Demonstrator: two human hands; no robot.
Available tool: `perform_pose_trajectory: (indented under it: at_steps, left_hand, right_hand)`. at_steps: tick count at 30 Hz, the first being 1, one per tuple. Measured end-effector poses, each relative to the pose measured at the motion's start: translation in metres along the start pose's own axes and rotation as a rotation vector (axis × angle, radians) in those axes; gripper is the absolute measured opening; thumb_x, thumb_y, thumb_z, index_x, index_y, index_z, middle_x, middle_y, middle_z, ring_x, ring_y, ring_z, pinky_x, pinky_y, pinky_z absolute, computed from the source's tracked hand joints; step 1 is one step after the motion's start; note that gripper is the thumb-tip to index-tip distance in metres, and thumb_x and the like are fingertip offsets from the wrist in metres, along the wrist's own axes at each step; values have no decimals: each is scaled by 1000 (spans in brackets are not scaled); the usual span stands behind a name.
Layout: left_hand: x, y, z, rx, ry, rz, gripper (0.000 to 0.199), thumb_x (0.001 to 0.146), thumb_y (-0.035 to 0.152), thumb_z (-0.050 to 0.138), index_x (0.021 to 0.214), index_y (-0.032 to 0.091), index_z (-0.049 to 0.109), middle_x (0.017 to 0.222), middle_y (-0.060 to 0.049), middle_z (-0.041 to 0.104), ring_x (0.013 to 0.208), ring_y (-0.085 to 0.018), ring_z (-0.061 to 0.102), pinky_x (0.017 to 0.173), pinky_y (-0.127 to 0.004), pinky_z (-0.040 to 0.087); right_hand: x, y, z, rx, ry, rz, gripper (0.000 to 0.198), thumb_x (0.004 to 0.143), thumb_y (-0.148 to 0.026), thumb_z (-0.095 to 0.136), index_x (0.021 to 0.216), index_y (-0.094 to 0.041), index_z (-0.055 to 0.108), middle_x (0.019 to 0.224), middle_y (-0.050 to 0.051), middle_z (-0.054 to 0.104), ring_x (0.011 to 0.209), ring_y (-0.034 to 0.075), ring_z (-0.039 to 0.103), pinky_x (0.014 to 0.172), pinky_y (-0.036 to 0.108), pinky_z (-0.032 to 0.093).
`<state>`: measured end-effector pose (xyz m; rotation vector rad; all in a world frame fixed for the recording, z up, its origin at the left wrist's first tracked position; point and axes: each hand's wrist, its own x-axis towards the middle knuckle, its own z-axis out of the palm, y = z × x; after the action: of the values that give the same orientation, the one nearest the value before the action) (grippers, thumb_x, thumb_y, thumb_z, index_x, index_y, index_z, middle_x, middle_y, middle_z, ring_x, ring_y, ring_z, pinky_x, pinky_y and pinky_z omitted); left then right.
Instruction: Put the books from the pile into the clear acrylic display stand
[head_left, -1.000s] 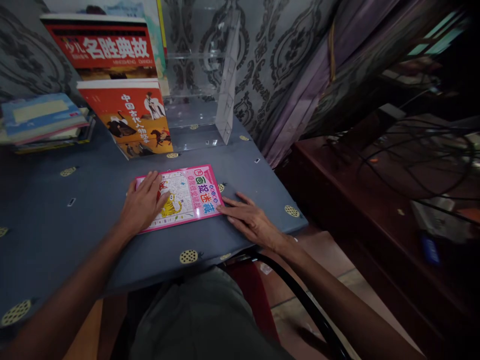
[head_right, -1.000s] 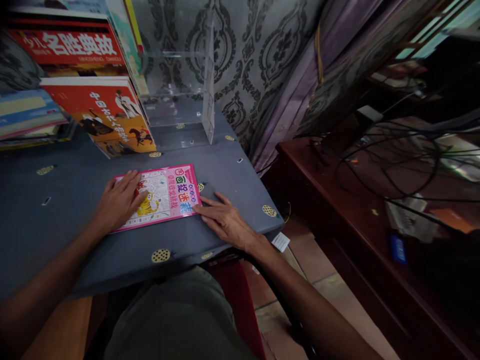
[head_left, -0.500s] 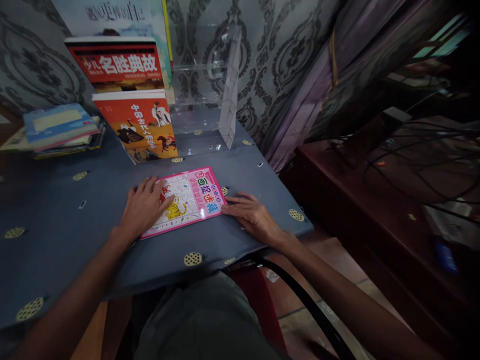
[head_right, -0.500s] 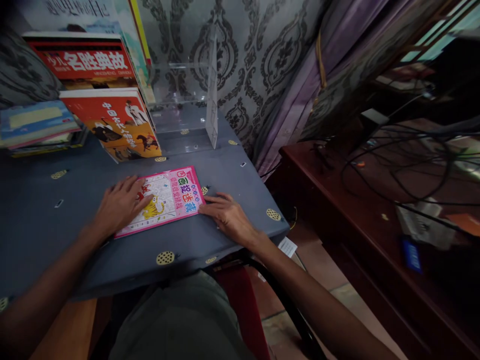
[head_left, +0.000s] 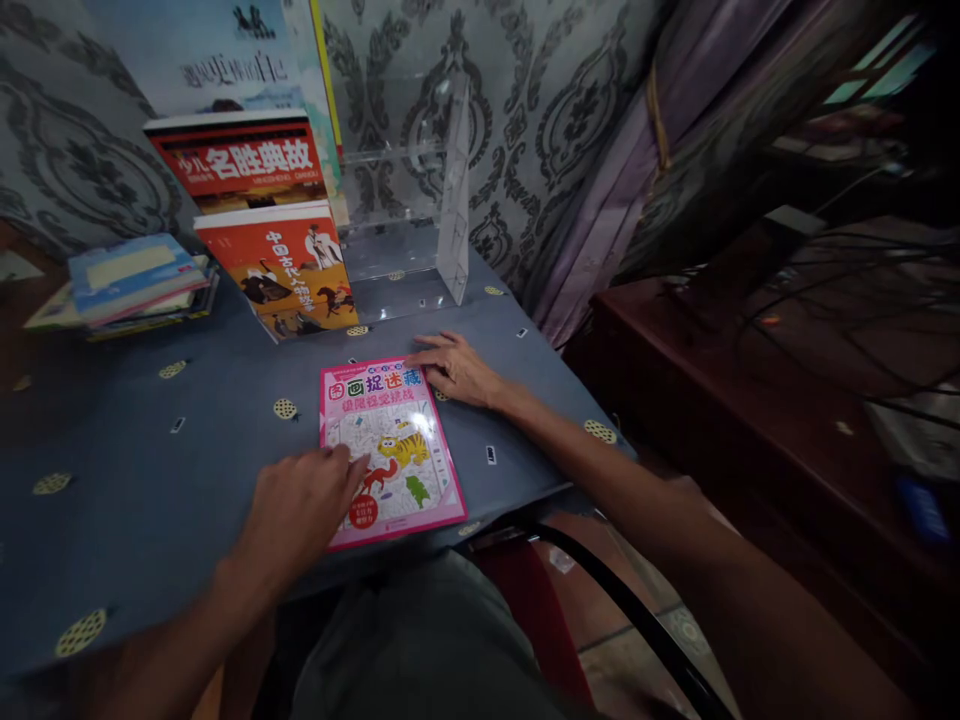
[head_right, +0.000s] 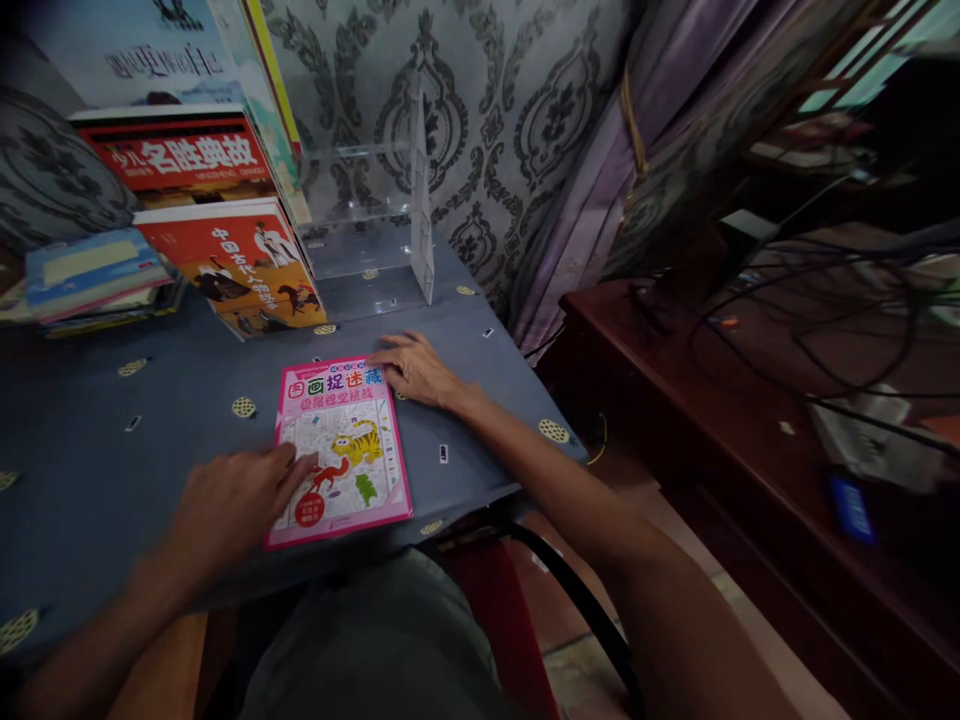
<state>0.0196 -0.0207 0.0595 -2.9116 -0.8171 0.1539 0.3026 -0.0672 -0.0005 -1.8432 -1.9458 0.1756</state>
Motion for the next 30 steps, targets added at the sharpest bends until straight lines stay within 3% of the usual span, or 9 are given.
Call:
perform_pose_trajectory:
  at_steps: [4, 6, 8, 12, 19, 23, 26, 30]
  left_hand:
    - [55, -4, 11, -212, 240, 125, 37, 103, 32, 36, 111, 15, 67, 114, -15, 70, 110, -30, 66, 90, -45, 56]
    - [82, -6, 26, -317, 277, 223, 39, 102, 29, 37, 130, 15, 60, 138, -14, 62, 130, -27, 56, 109, -45, 47]
    - [100, -6, 42, -355, 284, 233, 42, 103, 28, 36, 136, 14, 56, 146, -14, 57, 138, -27, 50, 117, -47, 39]
    - [108, -4, 60, -338, 314, 236, 44, 104, 29, 33, 139, 15, 55, 149, -13, 55, 143, -28, 45, 118, -50, 36]
    - [106, -4, 59, -321, 348, 244, 44, 105, 31, 33, 138, 13, 56, 148, -13, 56, 141, -29, 48, 117, -49, 37]
    - [108, -5, 61, -333, 359, 254, 43, 105, 30, 36, 137, 12, 56, 146, -16, 57, 140, -30, 48, 116, -51, 38]
    - [108, -6, 63, -348, 370, 263, 42, 105, 31, 36, 137, 14, 56, 146, -15, 57, 140, -30, 48, 116, -52, 39]
    - [108, -6, 64, -353, 391, 267, 41, 105, 32, 36, 136, 15, 56, 146, -14, 58, 139, -29, 49, 115, -52, 40]
  right_hand:
    - [-11, -7, 5, 28, -13, 26, 43, 99, -20, 48, 140, -21, 59, 142, 8, 63, 147, 25, 41, 121, 56, 26]
    - [-18, -10, 5, 28, -23, 37, 45, 100, -22, 46, 145, -23, 53, 147, 7, 58, 149, 24, 38, 122, 57, 25]
    - [-26, -13, 4, 28, -28, 43, 47, 102, -22, 45, 148, -26, 50, 150, 6, 56, 149, 23, 37, 122, 56, 25]
    - [-50, -24, -1, 71, -35, 22, 48, 102, -18, 41, 148, -29, 49, 150, 4, 56, 149, 21, 37, 122, 57, 27]
    - [-111, -56, -5, 184, -36, -51, 49, 99, -12, 42, 144, -28, 54, 142, 3, 64, 146, 20, 42, 123, 55, 27]
    - [-143, -73, -1, 243, -1, -108, 43, 103, -25, 47, 146, -24, 52, 136, 7, 67, 143, 23, 46, 121, 58, 29]
    - [-159, -83, 4, 224, 29, -102, 51, 99, -42, 60, 147, -25, 50, 134, 7, 69, 140, 25, 50, 120, 59, 31]
    - [-165, -92, 13, 152, 117, -101, 49, 97, -36, 64, 145, -28, 53, 129, 5, 72, 133, 22, 57, 117, 55, 38]
